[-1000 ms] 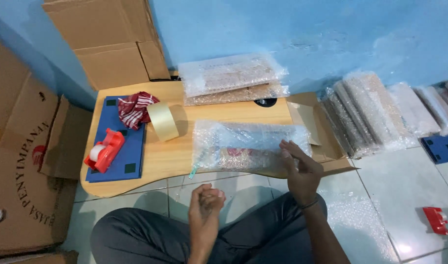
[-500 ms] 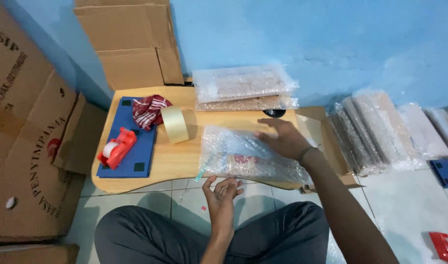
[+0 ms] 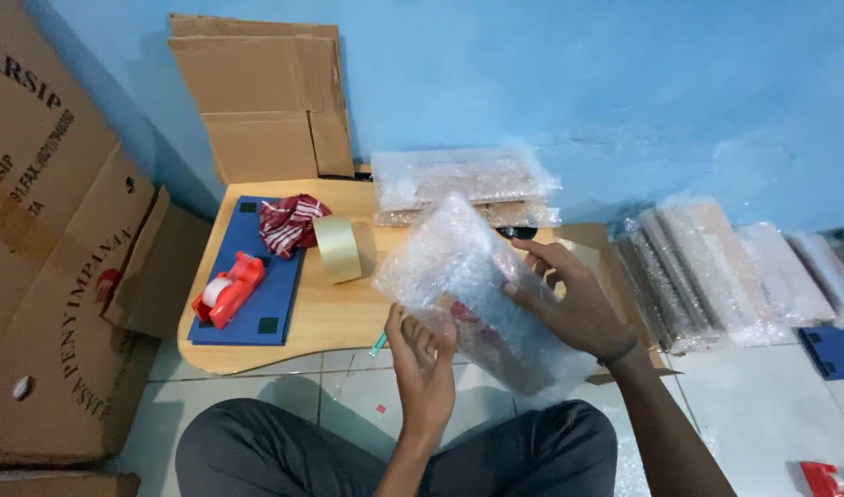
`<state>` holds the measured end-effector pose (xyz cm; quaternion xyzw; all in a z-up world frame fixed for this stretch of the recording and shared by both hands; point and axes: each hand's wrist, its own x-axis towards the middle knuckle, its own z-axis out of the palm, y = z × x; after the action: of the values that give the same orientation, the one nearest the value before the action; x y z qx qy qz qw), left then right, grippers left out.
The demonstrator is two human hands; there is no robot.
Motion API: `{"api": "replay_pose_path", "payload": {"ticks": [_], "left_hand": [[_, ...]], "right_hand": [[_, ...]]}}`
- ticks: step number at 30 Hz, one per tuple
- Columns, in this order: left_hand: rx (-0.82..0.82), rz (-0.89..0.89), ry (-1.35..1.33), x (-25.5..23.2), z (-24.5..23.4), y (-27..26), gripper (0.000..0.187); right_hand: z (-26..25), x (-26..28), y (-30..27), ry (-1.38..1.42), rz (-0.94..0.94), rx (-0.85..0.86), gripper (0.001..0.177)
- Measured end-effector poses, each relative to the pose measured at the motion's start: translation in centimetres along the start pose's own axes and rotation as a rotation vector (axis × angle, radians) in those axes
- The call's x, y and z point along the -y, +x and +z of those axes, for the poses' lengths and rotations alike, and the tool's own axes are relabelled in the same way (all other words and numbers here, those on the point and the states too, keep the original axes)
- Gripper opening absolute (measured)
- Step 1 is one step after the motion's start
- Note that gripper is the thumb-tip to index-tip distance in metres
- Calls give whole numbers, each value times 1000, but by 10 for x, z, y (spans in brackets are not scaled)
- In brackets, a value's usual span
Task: Cleaning a glass panel with a cloth and preparing it for packing with bubble wrap.
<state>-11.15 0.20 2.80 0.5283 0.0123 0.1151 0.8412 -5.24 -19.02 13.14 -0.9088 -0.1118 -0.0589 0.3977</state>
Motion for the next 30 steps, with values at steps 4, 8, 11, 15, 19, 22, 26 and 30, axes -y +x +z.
{"api": "replay_pose_path", "payload": {"ticks": [4, 8, 11, 15, 19, 22, 26, 30], "left_hand": [[69, 131, 144, -37, 1, 20, 65], [213, 171, 94, -56, -6, 21, 71], [282, 180, 171, -56, -21, 15, 74], [430, 275, 243, -71, -30, 3, 69], [426, 256, 369, -75, -41, -3, 65], [444, 252, 440, -83, -42, -3, 65], [512, 332, 425, -82, -50, -6, 67], [482, 294, 530, -57, -77, -23, 68]], "right_hand": [[-22, 19, -21, -105, -22, -25, 69], [-16, -2, -43, 297, -275, -133, 76], [-3, -11, -66, 496, -394, -223, 81], [6, 5, -97, 577, -361, -301, 85], [12, 1, -111, 655, -275, -267, 89], [17, -6, -116, 686, -253, -263, 97], [43, -29, -136, 735, -211, -296, 82], [76, -38, -169, 646, 20, -348, 80]]}}
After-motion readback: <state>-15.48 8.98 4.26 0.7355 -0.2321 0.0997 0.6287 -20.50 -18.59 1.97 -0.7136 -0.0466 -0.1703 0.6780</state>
